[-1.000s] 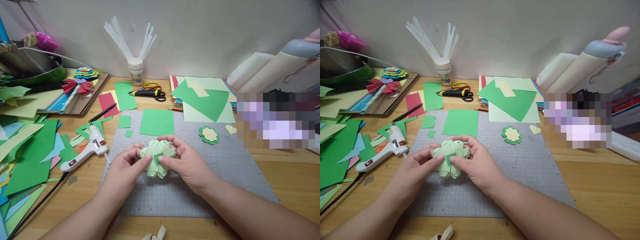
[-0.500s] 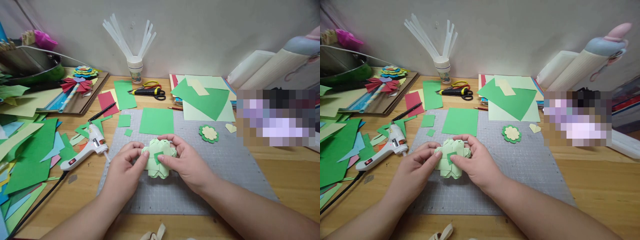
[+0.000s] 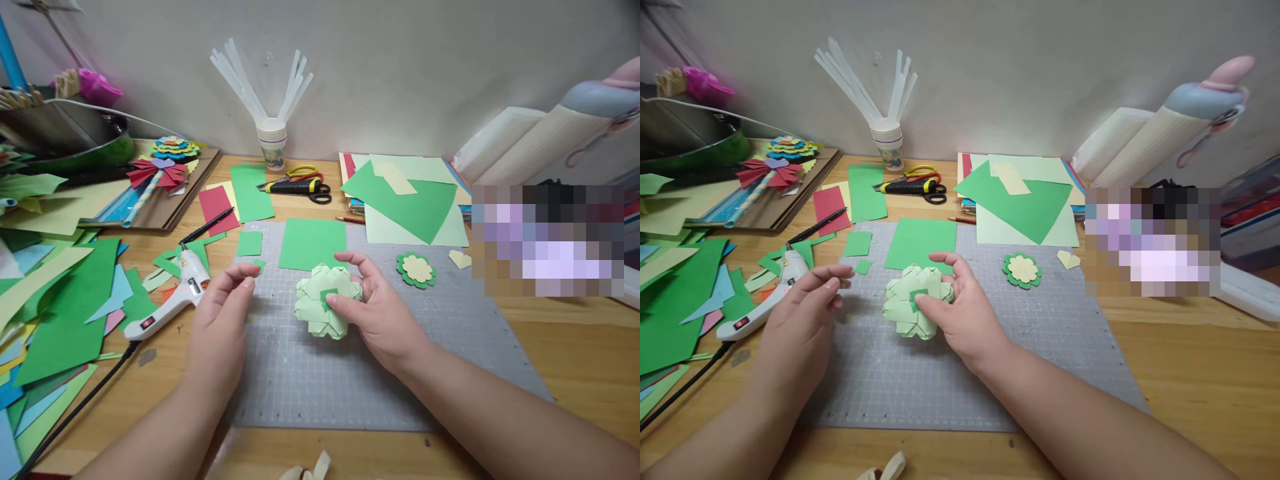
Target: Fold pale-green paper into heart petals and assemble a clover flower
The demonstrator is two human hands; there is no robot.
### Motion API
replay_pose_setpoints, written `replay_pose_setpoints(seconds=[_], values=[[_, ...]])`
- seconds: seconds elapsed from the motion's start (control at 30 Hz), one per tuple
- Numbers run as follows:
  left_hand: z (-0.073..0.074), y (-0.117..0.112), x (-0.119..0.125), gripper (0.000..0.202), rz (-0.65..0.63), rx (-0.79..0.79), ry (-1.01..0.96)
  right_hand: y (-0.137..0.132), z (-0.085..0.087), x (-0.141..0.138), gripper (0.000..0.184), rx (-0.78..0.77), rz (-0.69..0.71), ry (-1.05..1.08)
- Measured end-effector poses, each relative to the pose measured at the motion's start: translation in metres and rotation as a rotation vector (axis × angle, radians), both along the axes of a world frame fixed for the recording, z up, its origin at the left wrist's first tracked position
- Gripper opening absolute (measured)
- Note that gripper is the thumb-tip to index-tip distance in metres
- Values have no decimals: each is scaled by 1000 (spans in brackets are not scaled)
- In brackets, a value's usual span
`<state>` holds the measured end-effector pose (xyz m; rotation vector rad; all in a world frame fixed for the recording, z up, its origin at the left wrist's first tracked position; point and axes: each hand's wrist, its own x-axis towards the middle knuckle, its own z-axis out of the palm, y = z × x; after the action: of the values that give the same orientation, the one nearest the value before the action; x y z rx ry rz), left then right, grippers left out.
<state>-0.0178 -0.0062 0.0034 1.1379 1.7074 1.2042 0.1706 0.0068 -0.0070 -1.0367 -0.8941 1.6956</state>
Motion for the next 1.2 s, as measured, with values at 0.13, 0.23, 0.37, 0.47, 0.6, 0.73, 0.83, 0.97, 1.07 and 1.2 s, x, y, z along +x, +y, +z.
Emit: replay_pose_setpoints(seconds=[0.13,0.23,0.37,0.47,0.6,0.73,0.83,0.97,1.07,1.2], values=[[6,17,-18,23,-100,71,506,5,-7,0,60,40,-7,-11],[8,37,-33,27,-396,9,879,8,-11,-1,60,47,10,-11],[5,67,-42,24,-498,4,941,9,-11,-1,61,37,13,-12],[3,83,-43,15,-579,-12,931,9,-8,1,60,24,29,-1],[5,89,-40,7,-560,-24,856,8,-5,2,56,-40,18,64],[11,71,-27,15,-427,-28,689,6,-2,1,59,-98,15,130],[15,48,-10,32,-399,-94,457,5,-1,0,61,-65,38,132],[19,27,6,37,-515,-186,148,2,0,-1,58,9,90,96],[18,23,9,34,-579,-223,-7,0,2,-3,60,19,153,34],[10,23,6,30,-664,-283,-126,-4,3,-4,59,9,273,-45]])
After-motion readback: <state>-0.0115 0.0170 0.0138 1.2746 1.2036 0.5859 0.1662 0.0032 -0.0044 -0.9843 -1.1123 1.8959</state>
